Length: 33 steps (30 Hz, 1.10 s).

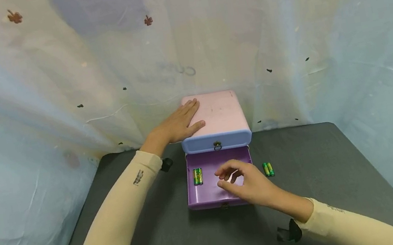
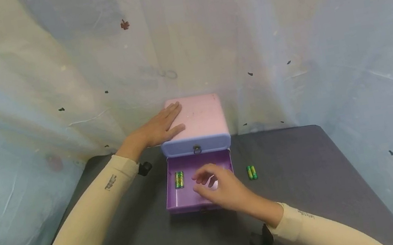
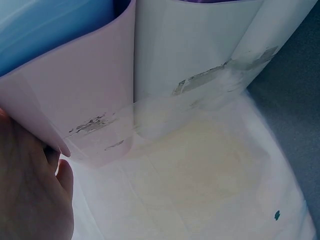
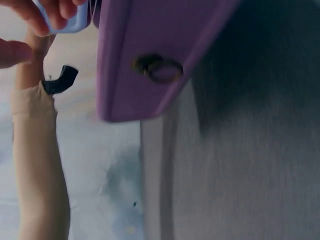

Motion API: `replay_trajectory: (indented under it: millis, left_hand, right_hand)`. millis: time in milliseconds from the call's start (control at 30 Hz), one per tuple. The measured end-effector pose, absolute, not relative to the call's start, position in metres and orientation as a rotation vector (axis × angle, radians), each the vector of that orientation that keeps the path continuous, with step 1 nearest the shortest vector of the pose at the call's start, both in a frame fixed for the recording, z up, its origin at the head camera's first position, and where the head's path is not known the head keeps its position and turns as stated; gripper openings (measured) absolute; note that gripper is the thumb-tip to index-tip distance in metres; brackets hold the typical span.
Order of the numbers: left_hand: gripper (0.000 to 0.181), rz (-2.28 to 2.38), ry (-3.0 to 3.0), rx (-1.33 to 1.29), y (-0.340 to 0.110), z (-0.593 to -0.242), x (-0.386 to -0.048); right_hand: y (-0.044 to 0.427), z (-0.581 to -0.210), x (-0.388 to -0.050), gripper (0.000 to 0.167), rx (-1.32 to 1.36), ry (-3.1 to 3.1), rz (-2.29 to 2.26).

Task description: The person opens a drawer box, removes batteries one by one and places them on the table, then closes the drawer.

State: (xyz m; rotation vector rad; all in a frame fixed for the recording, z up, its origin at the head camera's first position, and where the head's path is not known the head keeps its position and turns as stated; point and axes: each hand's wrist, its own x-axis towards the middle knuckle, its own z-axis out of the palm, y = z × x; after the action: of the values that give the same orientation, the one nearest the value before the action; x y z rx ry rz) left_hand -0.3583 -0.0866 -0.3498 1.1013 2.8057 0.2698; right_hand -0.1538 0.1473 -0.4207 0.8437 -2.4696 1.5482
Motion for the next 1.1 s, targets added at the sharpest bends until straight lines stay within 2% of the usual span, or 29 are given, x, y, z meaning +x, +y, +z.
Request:
replay_trajectory:
  millis: [167,433,1100]
  left_hand:
    - [0.087,0.261,2.809,1.089,-0.087,-0.349,-0.357]
    - [0.087,0.261,2.817,1.091,-0.085,-0.348,-0.356]
    - [0.086,0.263,2.807,1.120,-0.087,-0.349,-0.358]
  right_hand:
    - [0.143,-0.416,-0.173,0.032,0.861,-2.624,1.370]
    - [0.132,-0.421,-0.194,0.043,0.876,-2.724,1.306]
    - [0.117,-0.443,-0.219,0.055,0.871,-2.854,1.209]
